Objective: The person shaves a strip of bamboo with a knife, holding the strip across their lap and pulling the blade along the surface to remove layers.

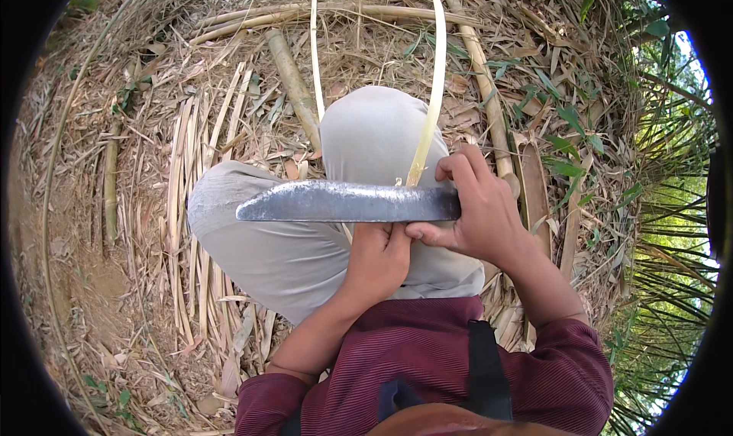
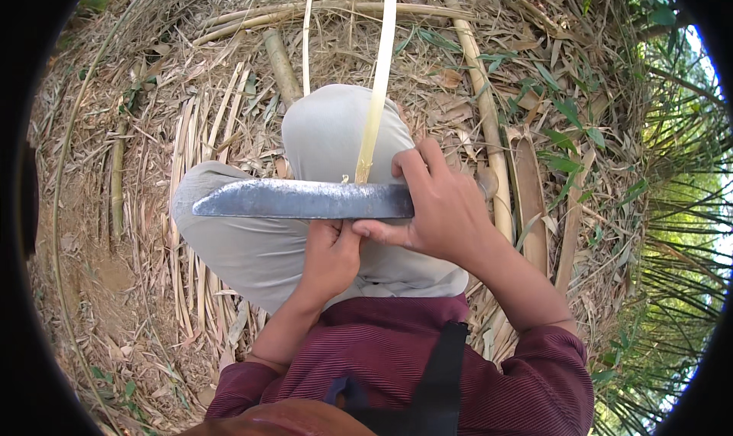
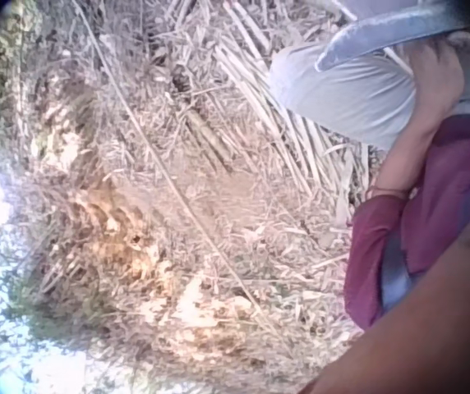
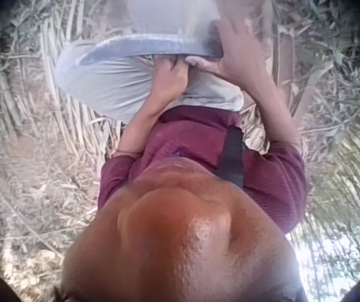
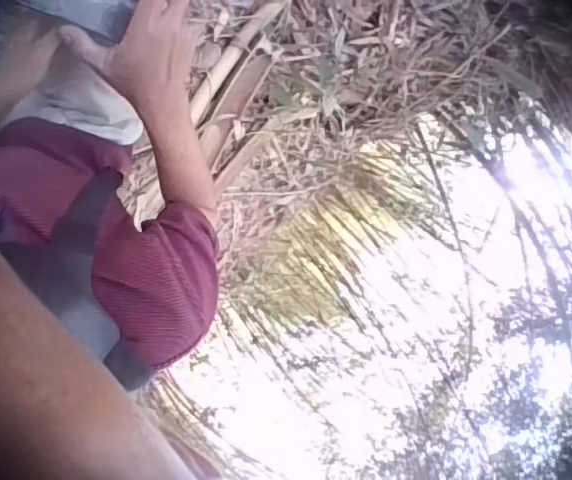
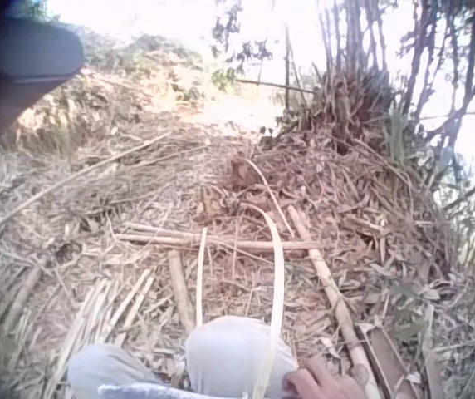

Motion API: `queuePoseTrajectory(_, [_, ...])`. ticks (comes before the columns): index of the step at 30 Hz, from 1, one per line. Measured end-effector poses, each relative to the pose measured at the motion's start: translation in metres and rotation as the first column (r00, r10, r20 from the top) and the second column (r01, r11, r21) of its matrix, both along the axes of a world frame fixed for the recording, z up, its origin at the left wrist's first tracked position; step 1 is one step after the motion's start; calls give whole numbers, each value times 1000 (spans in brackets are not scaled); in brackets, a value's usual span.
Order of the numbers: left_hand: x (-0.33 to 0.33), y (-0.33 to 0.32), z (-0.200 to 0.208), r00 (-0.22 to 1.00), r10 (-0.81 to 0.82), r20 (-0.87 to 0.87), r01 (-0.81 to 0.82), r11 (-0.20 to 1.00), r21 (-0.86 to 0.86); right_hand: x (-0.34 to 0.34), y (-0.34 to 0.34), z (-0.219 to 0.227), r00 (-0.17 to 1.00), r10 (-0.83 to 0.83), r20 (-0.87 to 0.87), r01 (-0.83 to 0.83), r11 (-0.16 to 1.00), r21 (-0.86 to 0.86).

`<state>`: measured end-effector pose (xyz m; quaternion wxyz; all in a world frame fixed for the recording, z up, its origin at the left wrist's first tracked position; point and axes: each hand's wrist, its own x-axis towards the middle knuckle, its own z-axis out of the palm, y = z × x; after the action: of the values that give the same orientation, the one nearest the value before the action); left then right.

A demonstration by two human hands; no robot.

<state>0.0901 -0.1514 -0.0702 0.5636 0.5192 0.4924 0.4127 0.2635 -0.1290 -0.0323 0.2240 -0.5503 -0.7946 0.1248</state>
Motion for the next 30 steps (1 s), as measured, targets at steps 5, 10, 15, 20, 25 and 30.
queuePoseTrajectory(5, [-4,3,7,997,16,69,-6,989,-147,9,-25,13,972,68,-223,-102,984,-144])
queuePoseTrajectory(10, [-6,5,3,988,-68,138,94,978,-187,29,-36,0,996,85,-33,-86,996,-7])
queuePoseTrajectory(15, [-3,10,16,990,-62,130,90,971,-221,32,-41,-3,997,15,72,-8,996,-93])
queuePoseTrajectory(20, [-5,16,24,982,-58,178,106,956,-272,25,-46,19,901,3,-434,-180,913,-367])
queuePoseTrajectory(25, [-6,25,28,940,-38,340,164,923,-349,35,-63,22,807,-131,-576,-234,824,-515])
queuePoseTrajectory(30, [-3,23,26,946,-38,322,149,933,-327,31,-63,7,999,-10,-40,5,990,-143])
